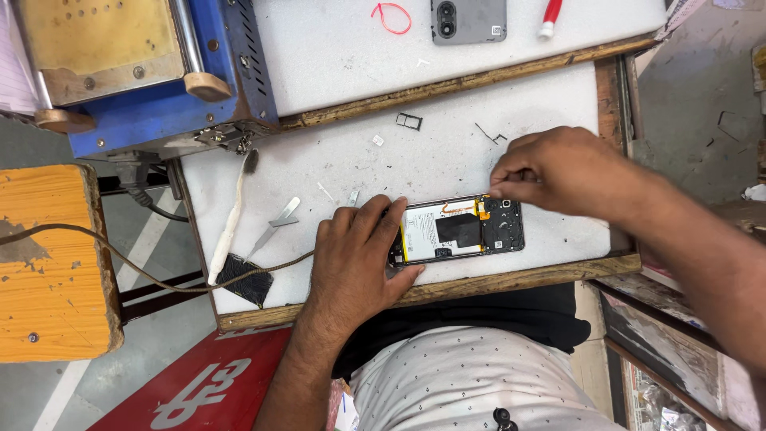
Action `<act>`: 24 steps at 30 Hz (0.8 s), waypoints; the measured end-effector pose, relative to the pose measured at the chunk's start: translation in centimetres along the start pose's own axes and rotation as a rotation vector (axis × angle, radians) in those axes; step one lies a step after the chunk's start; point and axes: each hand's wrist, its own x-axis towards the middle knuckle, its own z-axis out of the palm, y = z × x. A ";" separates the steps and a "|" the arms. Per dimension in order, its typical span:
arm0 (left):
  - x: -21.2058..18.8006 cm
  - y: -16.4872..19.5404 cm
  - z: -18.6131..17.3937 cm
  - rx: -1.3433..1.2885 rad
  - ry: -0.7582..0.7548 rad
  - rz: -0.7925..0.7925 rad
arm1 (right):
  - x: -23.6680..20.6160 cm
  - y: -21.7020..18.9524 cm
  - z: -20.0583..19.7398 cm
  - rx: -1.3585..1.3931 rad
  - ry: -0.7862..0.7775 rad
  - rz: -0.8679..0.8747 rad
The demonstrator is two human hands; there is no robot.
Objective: The person repairs a disassembled smartphone at a workbench. They use a red-handled screwdriver on the phone's internals, connect a charging cable to the phone, press and reposition internal components, lift the phone to view it, and continue manipulating the board and battery area by hand.
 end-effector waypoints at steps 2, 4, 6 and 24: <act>-0.3 0.2 -0.1 -0.009 -0.006 -0.007 | -0.2 0.7 -0.4 0.083 0.012 -0.117; -0.2 0.1 -0.1 -0.016 0.008 0.001 | 0.1 0.7 -0.5 0.108 -0.072 -0.013; 0.0 0.1 0.0 -0.003 0.011 0.006 | 0.4 0.7 -0.8 0.102 -0.100 0.058; 0.0 -0.1 0.3 0.011 0.041 0.018 | 1.6 1.5 0.1 0.077 -0.088 -0.069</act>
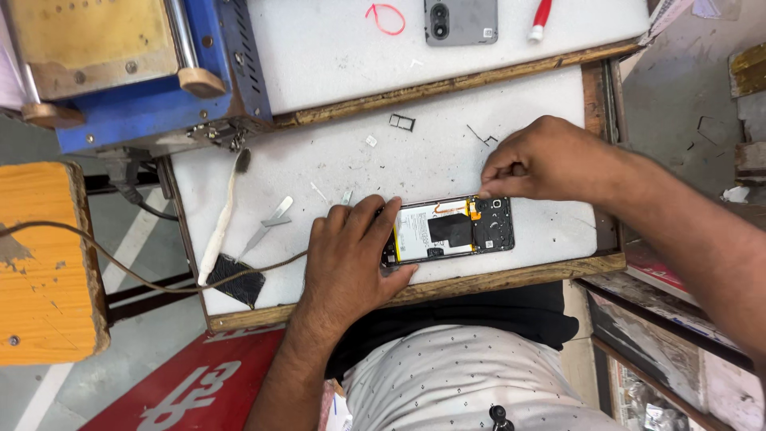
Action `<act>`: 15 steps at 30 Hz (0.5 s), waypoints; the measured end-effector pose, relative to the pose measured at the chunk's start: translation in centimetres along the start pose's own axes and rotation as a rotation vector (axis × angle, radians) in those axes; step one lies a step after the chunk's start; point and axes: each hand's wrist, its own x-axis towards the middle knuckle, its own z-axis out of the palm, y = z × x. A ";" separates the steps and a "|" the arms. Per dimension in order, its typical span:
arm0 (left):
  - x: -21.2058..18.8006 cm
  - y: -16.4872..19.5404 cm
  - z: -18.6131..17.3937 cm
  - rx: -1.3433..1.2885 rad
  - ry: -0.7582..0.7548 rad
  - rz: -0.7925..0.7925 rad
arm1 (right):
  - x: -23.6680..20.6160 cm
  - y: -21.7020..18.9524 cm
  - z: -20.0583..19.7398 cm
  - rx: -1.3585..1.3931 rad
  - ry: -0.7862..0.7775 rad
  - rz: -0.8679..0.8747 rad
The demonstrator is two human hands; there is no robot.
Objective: The person repairs a disassembled smartphone at a workbench. They use a red-handled screwdriver on the phone's internals, connect a charging cable to the phone, press and reposition internal components, lift the phone to view it, and continue manipulating the board and battery area by hand.
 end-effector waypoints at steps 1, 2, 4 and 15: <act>0.0 0.0 0.0 -0.006 -0.001 0.002 | 0.2 -0.2 0.3 -0.056 0.001 0.012; 0.0 0.0 -0.1 0.000 -0.009 -0.004 | 0.3 -0.3 0.5 -0.108 0.008 0.025; 0.2 0.0 -0.2 0.014 -0.025 0.003 | 0.1 0.1 0.3 -0.035 0.046 -0.117; 0.1 0.2 -0.1 -0.013 -0.022 -0.014 | 0.1 -0.5 0.1 -0.062 -0.052 0.024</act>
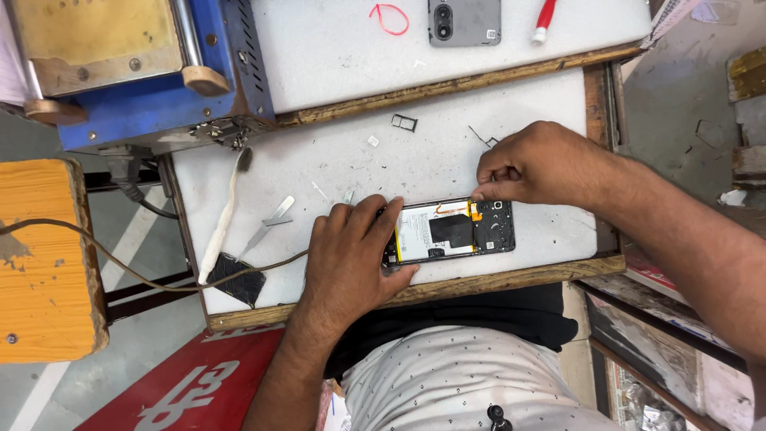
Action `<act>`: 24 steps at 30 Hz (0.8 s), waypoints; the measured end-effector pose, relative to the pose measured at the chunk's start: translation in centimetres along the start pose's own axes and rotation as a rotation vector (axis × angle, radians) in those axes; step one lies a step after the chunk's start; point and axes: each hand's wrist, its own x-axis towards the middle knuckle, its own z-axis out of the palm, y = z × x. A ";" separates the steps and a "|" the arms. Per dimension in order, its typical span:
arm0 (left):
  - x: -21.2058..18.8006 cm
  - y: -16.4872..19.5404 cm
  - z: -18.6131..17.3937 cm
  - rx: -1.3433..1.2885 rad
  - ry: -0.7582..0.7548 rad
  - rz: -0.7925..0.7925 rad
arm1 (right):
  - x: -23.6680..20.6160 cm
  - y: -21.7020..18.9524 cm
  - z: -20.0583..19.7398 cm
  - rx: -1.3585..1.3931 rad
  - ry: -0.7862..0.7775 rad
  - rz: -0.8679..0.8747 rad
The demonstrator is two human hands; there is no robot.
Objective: The person repairs a disassembled smartphone at a workbench. They use a red-handled screwdriver on the phone's internals, connect a charging cable to the phone, press and reposition internal components, lift the phone to view it, and continue manipulating the board and battery area by hand.
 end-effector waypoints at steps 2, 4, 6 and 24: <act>0.1 -0.2 -0.1 0.001 0.007 0.013 | -0.2 0.0 -0.1 -0.008 0.030 -0.027; 0.1 -0.2 -0.1 -0.002 0.036 0.024 | -0.7 0.6 -0.7 0.075 0.081 -0.179; 0.1 -0.2 0.0 0.008 0.007 0.015 | -0.6 0.8 -1.0 0.125 0.110 -0.241; 0.0 -0.2 0.2 0.027 -0.010 0.010 | -0.4 -0.6 -0.8 -0.007 -0.027 0.034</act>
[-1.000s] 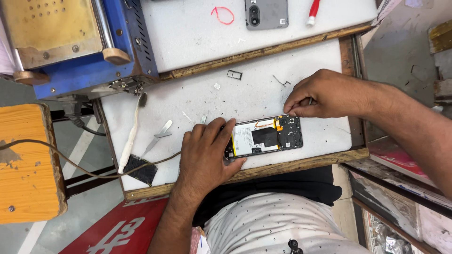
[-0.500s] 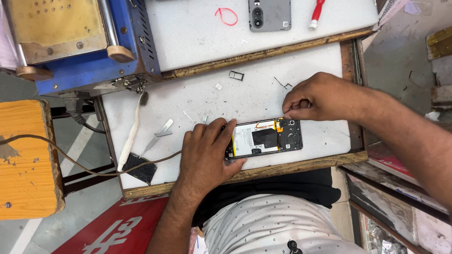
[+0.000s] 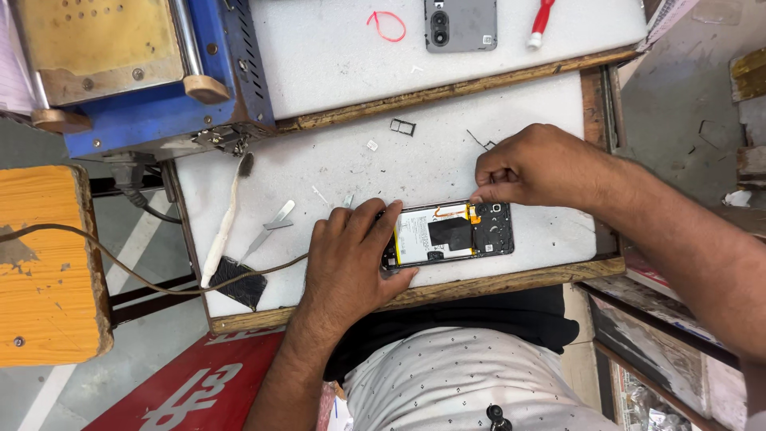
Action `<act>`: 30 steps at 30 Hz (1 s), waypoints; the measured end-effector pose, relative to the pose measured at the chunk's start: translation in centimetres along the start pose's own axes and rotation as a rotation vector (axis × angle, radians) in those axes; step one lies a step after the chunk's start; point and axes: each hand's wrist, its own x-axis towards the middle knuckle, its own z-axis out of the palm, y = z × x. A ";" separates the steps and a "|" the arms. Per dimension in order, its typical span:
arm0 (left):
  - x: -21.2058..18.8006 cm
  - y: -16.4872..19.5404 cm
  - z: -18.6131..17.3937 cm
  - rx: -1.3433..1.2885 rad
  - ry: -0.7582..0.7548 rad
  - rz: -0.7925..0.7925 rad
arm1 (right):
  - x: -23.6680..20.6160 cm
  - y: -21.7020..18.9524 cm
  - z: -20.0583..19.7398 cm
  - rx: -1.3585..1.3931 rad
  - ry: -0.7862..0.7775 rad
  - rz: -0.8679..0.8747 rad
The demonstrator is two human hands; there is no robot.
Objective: The person repairs a disassembled smartphone at a workbench. They use a red-handled screwdriver on the phone's internals, connect a charging cable to the phone, press and reposition internal components, lift the phone to view it, and continue manipulating the board and battery area by hand.
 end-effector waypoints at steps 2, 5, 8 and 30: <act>0.0 -0.2 -0.1 0.000 -0.002 0.005 | 0.0 0.2 0.2 -0.011 0.013 -0.013; -0.1 -0.1 0.0 -0.009 -0.005 0.009 | -0.6 1.8 -0.2 0.216 0.168 -0.366; 0.0 -0.1 0.1 -0.003 0.007 0.005 | -0.6 2.1 0.0 0.210 0.153 -0.276; -0.2 -0.4 -0.5 -0.168 -0.007 -0.021 | -6.6 2.1 2.0 -0.170 0.421 0.170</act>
